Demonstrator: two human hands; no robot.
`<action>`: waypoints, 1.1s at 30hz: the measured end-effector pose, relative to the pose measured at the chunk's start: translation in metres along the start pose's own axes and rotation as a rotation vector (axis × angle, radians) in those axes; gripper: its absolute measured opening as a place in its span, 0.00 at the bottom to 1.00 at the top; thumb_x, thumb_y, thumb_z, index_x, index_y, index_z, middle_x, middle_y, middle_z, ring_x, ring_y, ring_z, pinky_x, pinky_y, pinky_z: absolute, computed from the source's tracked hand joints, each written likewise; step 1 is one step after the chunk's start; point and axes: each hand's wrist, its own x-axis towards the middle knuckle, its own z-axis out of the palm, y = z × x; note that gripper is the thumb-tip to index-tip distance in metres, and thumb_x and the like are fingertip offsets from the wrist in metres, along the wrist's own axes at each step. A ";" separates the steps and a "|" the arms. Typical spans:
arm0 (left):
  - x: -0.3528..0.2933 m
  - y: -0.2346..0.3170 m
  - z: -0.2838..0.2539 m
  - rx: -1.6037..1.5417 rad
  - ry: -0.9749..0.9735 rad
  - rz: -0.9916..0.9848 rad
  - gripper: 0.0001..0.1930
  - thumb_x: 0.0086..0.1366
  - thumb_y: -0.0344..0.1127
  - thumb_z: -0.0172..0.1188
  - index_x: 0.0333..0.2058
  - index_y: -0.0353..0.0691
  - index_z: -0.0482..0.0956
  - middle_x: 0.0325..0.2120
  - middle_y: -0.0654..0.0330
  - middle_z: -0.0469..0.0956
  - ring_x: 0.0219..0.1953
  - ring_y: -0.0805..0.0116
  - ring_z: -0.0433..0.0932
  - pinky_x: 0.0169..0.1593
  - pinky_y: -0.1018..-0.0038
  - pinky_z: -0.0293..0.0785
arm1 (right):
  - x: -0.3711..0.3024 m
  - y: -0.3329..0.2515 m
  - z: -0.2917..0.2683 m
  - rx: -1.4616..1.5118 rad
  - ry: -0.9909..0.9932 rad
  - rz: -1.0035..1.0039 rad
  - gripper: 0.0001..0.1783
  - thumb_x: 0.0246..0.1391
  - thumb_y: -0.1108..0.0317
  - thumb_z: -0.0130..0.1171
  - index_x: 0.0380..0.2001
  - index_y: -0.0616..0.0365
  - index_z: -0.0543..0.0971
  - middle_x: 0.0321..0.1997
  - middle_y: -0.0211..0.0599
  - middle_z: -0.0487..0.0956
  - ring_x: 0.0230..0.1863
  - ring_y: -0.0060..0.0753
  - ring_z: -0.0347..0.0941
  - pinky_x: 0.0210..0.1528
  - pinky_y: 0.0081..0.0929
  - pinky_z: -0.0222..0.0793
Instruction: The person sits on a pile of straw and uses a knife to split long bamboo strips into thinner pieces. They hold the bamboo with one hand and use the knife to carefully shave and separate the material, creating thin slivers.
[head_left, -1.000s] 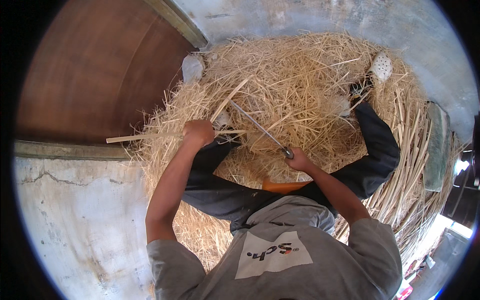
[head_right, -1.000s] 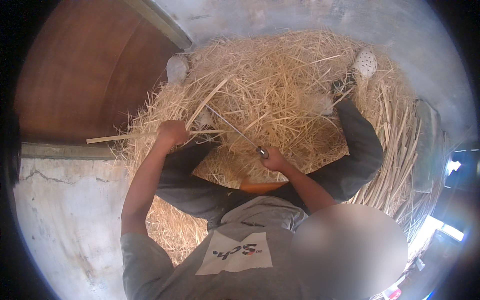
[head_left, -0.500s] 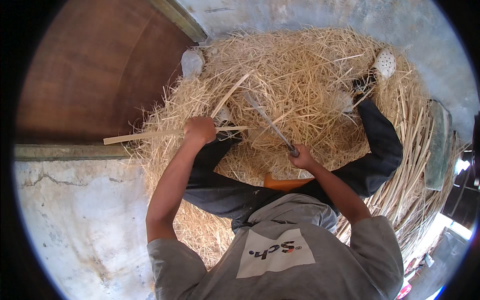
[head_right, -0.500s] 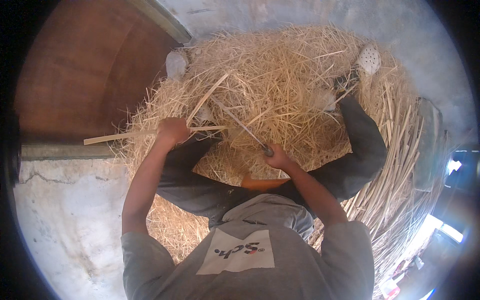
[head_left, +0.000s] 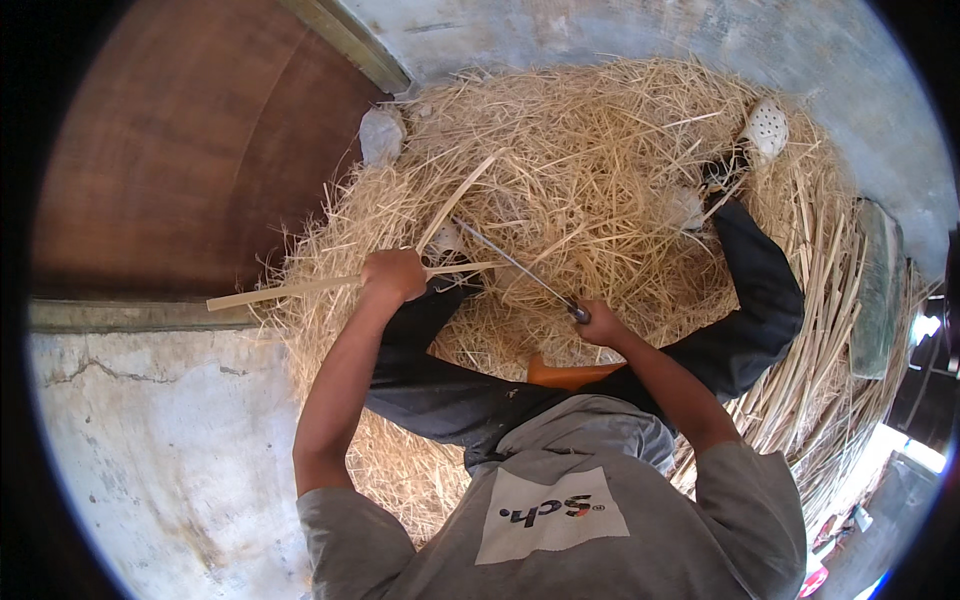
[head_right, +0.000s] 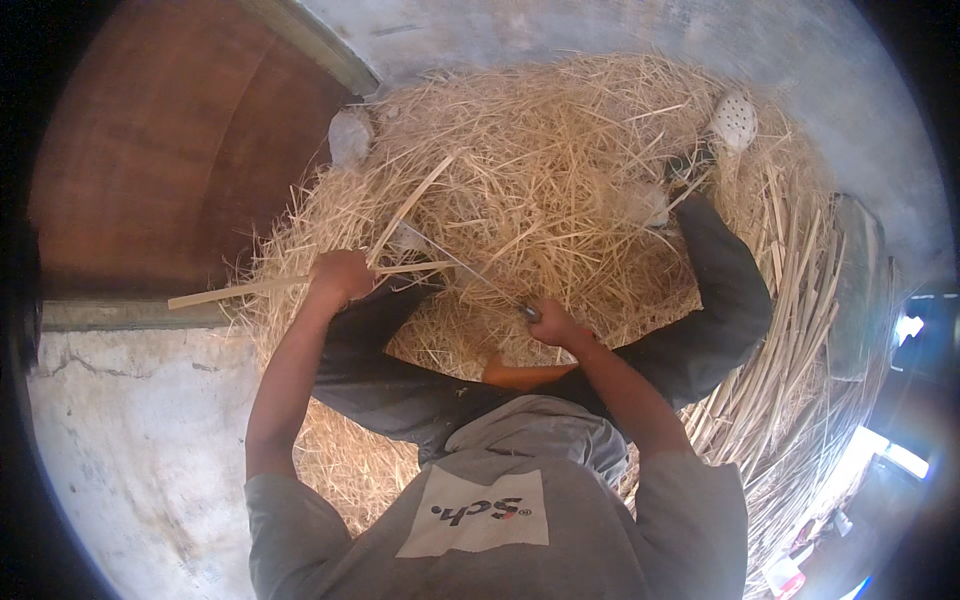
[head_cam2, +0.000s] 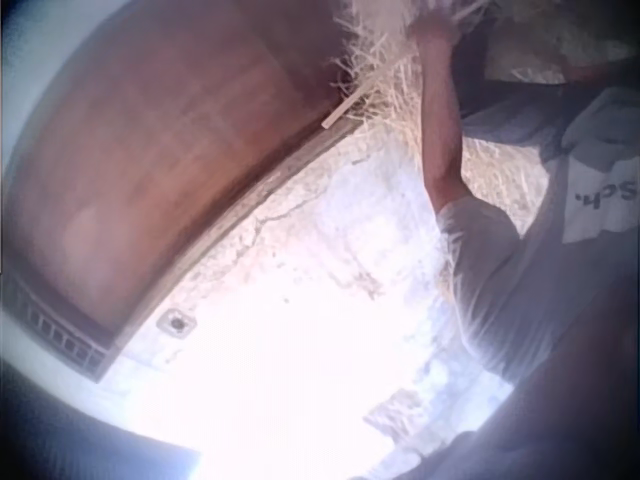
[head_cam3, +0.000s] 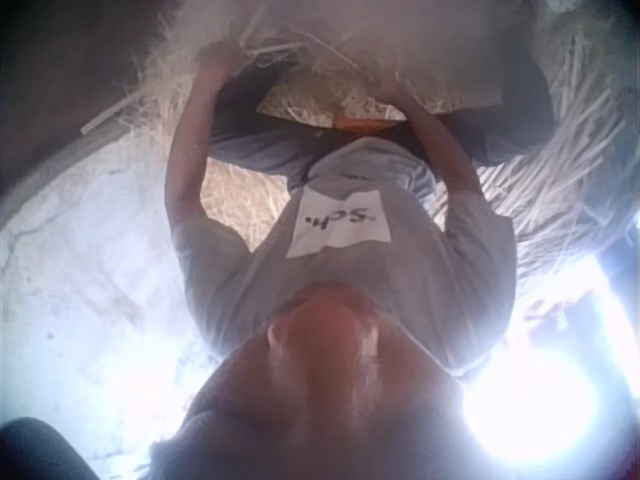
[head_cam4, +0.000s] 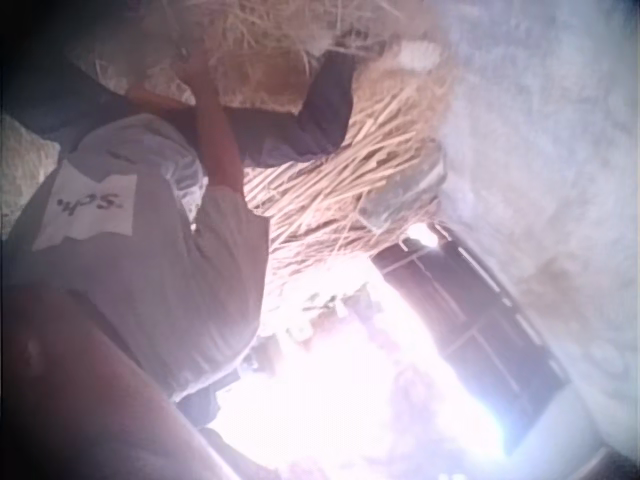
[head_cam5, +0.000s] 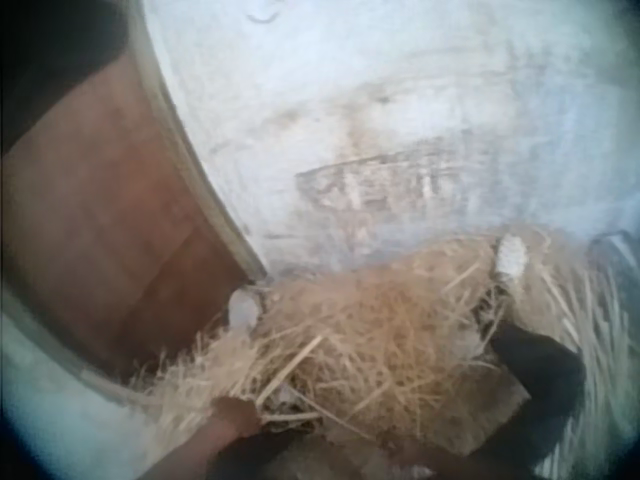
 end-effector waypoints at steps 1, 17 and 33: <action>0.001 0.001 -0.003 -0.007 0.010 0.008 0.16 0.58 0.40 0.55 0.41 0.40 0.81 0.39 0.51 0.81 0.43 0.52 0.81 0.45 0.62 0.77 | 0.001 0.035 0.000 -0.159 -0.066 0.062 0.10 0.41 0.68 0.55 0.27 0.63 0.75 0.25 0.51 0.77 0.28 0.52 0.74 0.32 0.40 0.68; 0.015 0.001 -0.010 0.041 0.018 0.053 0.17 0.58 0.43 0.53 0.38 0.37 0.82 0.37 0.48 0.81 0.42 0.50 0.80 0.47 0.59 0.75 | 0.004 0.029 -0.009 0.158 -0.100 0.369 0.10 0.38 0.71 0.56 0.25 0.67 0.71 0.18 0.48 0.73 0.20 0.46 0.69 0.27 0.38 0.68; 0.007 0.013 -0.021 0.141 0.006 0.079 0.14 0.54 0.36 0.58 0.38 0.40 0.83 0.35 0.53 0.82 0.39 0.55 0.82 0.42 0.63 0.78 | 0.004 0.005 -0.024 0.021 -0.238 0.624 0.10 0.42 0.68 0.54 0.26 0.65 0.73 0.19 0.49 0.73 0.21 0.43 0.72 0.28 0.38 0.68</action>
